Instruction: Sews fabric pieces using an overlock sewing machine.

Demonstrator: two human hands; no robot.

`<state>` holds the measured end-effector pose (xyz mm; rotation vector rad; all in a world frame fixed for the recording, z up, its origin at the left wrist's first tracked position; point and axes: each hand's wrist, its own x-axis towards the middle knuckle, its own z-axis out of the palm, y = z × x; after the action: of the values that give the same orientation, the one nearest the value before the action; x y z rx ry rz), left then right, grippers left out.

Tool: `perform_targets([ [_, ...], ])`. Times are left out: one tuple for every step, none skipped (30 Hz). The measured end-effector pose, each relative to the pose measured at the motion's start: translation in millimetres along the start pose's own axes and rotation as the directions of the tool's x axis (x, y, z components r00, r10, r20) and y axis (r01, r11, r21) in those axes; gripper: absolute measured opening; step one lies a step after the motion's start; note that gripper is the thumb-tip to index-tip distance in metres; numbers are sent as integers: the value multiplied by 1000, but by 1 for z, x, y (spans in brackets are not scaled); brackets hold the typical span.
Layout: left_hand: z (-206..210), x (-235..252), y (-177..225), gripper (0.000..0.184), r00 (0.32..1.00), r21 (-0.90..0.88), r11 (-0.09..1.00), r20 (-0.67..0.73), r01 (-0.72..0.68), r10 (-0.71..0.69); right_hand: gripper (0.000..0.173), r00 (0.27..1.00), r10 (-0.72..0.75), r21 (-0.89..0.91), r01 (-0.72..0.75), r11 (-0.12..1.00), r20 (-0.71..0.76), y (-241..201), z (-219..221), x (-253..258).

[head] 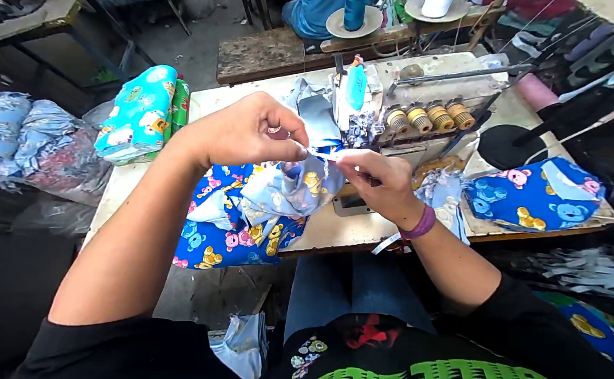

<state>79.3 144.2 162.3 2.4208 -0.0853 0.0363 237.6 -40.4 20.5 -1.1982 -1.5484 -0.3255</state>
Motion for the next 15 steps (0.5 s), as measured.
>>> perform_targets([
  [0, 0, 0, 12, 1000, -3, 1000, -2, 4, -4, 12, 999, 24, 41, -26, 999, 37, 0, -2, 1],
  [1, 0, -2, 12, 1000, -6, 1000, 0, -2, 2, 14, 995, 62, 79, -68, 995, 75, 0, -4, 3],
  [1, 0, -4, 12, 1000, -12, 1000, 3, -26, 26, 15, 988, 110, 96, -120, 988, 107, -2, -6, 6],
  [2, 1, -6, 12, 999, -28, 998, 6, -50, 50, 15, 976, 165, 102, -180, 978, 141, -4, -8, 10],
  [3, 1, -8, 12, 998, -49, 997, 9, -66, 66, 15, 962, 214, 108, -235, 966, 171, -7, -9, 13],
  [3, 1, -9, 12, 997, -71, 995, 11, -75, 76, 15, 950, 250, 117, -274, 954, 187, -9, -10, 15],
  [3, 1, -11, 13, 996, -91, 992, 8, -85, 86, 15, 945, 270, 127, -295, 947, 185, -12, -9, 17],
  [3, 1, -13, 13, 995, -107, 990, -2, -97, 97, 13, 948, 273, 139, -296, 945, 165, -13, -7, 17],
  [2, 0, -15, 13, 995, -118, 988, -12, -105, 104, 12, 954, 266, 143, -285, 948, 139, -15, -5, 16],
  [2, 0, -16, 13, 994, -127, 986, -22, -110, 108, 11, 959, 260, 146, -276, 950, 114, -17, -3, 14],
  [2, -1, -17, 14, 993, -138, 984, -32, -113, 109, 12, 961, 260, 141, -272, 952, 96, -18, -2, 12],
  [2, -2, -18, 14, 993, -147, 983, -39, -112, 108, 16, 959, 269, 127, -278, 952, 86, -20, -2, 9],
  [3, -2, -18, 14, 994, -152, 982, -44, -110, 105, 23, 958, 274, 108, -282, 953, 85, -21, -2, 7],
  [4, -2, -18, 14, 993, -154, 982, -47, -110, 104, 29, 958, 275, 90, -282, 955, 83, -22, -3, 6],
  [4, -1, -17, 14, 993, -157, 981, -48, -112, 106, 33, 960, 267, 70, -274, 959, 85, -23, -5, 5],
])
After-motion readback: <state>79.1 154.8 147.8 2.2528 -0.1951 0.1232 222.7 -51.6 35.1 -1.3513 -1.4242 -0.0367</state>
